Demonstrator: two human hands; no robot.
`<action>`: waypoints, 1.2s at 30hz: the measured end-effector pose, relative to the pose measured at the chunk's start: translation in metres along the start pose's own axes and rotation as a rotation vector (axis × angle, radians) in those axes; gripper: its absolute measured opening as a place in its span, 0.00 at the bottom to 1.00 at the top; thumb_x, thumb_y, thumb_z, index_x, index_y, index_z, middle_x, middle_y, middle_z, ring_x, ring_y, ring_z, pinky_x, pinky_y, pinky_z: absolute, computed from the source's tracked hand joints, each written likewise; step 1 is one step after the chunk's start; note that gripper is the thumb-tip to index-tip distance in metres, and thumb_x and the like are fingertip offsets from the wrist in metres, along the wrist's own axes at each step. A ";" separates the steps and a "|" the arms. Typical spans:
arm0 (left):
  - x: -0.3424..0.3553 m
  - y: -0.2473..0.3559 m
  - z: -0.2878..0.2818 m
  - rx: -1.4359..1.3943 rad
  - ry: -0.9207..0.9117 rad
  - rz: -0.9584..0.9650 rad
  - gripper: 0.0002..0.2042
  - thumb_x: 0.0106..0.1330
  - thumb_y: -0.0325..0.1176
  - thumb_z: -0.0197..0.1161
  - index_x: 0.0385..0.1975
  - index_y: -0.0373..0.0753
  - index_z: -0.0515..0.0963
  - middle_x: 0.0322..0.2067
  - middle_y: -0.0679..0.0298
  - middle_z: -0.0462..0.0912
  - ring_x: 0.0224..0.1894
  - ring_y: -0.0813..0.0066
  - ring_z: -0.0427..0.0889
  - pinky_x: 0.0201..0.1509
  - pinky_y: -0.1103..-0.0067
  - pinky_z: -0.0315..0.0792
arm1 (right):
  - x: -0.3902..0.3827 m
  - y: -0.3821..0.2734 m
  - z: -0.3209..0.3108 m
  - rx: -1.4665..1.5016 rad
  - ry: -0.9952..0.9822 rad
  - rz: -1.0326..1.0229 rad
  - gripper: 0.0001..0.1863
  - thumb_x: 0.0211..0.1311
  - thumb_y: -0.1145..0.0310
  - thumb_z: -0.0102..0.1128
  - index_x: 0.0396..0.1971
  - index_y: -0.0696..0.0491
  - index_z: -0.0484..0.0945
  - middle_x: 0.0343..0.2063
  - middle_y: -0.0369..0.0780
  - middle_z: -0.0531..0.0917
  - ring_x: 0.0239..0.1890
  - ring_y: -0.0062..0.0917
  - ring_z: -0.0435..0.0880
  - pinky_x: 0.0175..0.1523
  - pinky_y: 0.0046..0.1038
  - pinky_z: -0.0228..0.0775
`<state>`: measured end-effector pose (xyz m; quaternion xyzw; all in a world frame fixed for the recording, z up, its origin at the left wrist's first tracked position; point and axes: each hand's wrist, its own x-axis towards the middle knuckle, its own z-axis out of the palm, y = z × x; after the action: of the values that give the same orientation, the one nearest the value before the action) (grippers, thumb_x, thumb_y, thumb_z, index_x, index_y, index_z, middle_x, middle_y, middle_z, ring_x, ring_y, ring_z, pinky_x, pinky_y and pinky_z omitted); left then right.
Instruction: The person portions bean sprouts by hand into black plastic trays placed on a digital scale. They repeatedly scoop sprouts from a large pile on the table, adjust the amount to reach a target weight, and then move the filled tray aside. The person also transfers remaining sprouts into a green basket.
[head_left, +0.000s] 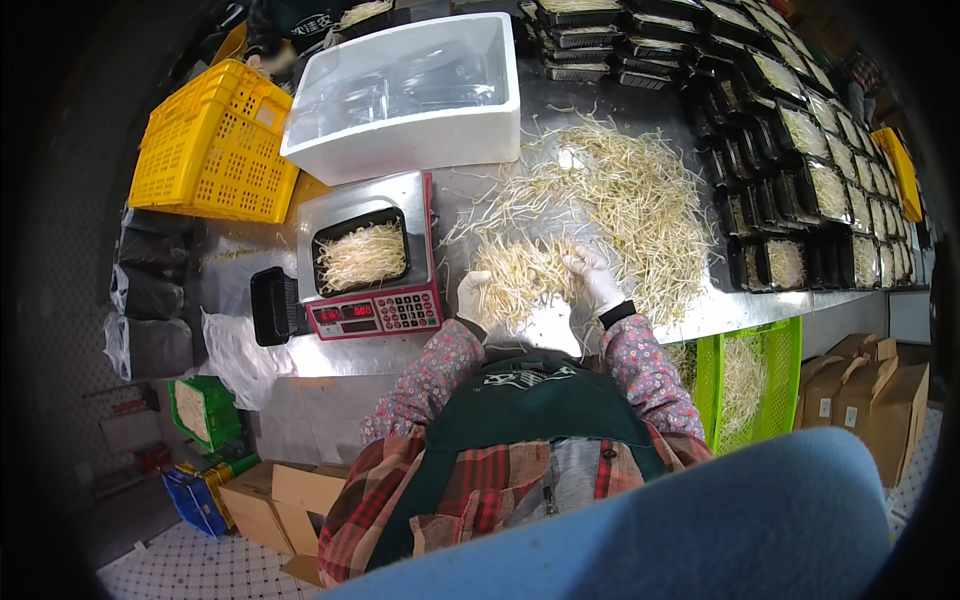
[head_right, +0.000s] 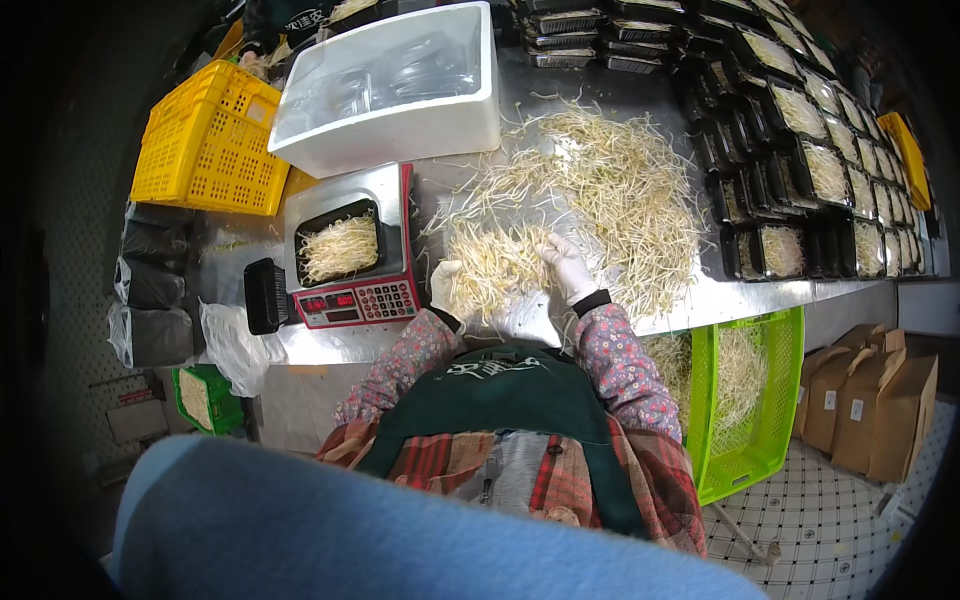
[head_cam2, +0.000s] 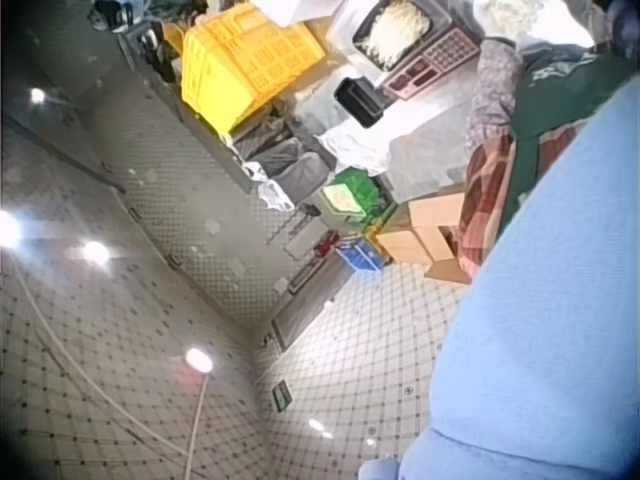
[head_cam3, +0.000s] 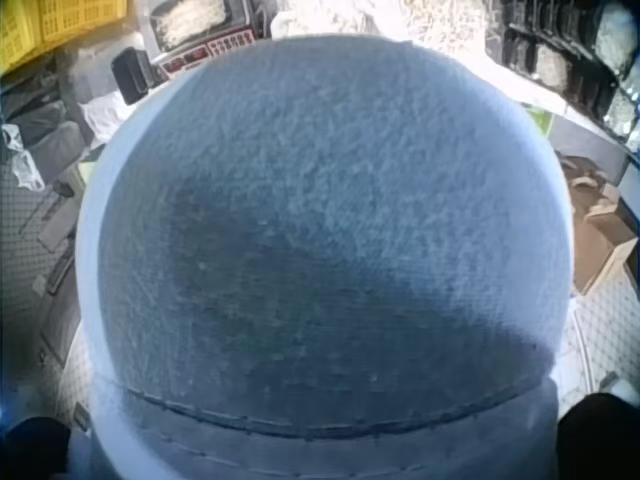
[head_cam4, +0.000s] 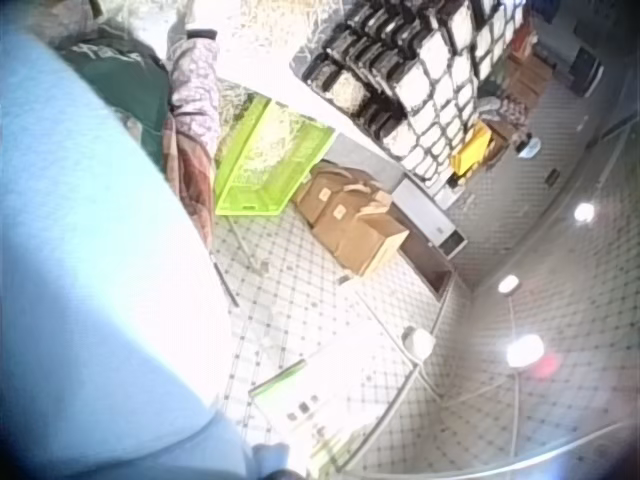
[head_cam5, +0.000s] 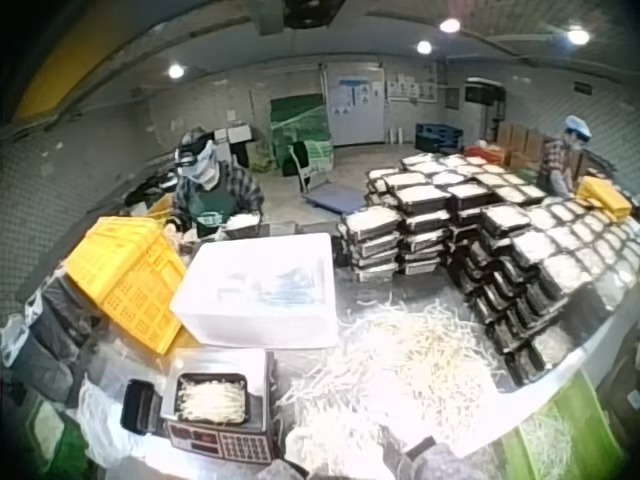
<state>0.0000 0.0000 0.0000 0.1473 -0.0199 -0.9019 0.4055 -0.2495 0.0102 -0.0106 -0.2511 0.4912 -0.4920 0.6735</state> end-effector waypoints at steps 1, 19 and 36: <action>0.000 0.000 0.000 -0.004 -0.004 -0.010 0.32 0.58 0.35 0.56 0.64 0.27 0.64 0.58 0.45 0.75 0.58 0.49 0.77 0.65 0.57 0.69 | -0.001 -0.002 0.001 -0.010 0.016 0.001 0.25 0.65 0.74 0.62 0.62 0.57 0.71 0.47 0.37 0.84 0.49 0.20 0.81 0.56 0.22 0.73; -0.003 -0.004 0.021 -0.056 0.009 -0.076 0.31 0.58 0.36 0.55 0.62 0.25 0.65 0.56 0.42 0.75 0.58 0.46 0.77 0.65 0.55 0.69 | -0.003 -0.004 0.015 -0.039 0.028 -0.088 0.30 0.55 0.87 0.59 0.60 0.61 0.71 0.49 0.40 0.82 0.47 0.24 0.83 0.52 0.23 0.75; 0.007 -0.004 -0.008 -0.169 0.056 0.010 0.25 0.63 0.38 0.51 0.57 0.28 0.71 0.53 0.47 0.79 0.56 0.52 0.78 0.64 0.57 0.70 | -0.012 -0.007 0.029 0.115 0.166 0.061 0.35 0.64 0.63 0.66 0.66 0.60 0.63 0.55 0.41 0.78 0.55 0.23 0.77 0.58 0.27 0.71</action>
<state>-0.0052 -0.0015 -0.0100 0.1374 0.0668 -0.8939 0.4215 -0.2263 0.0137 0.0119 -0.1553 0.5237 -0.5176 0.6585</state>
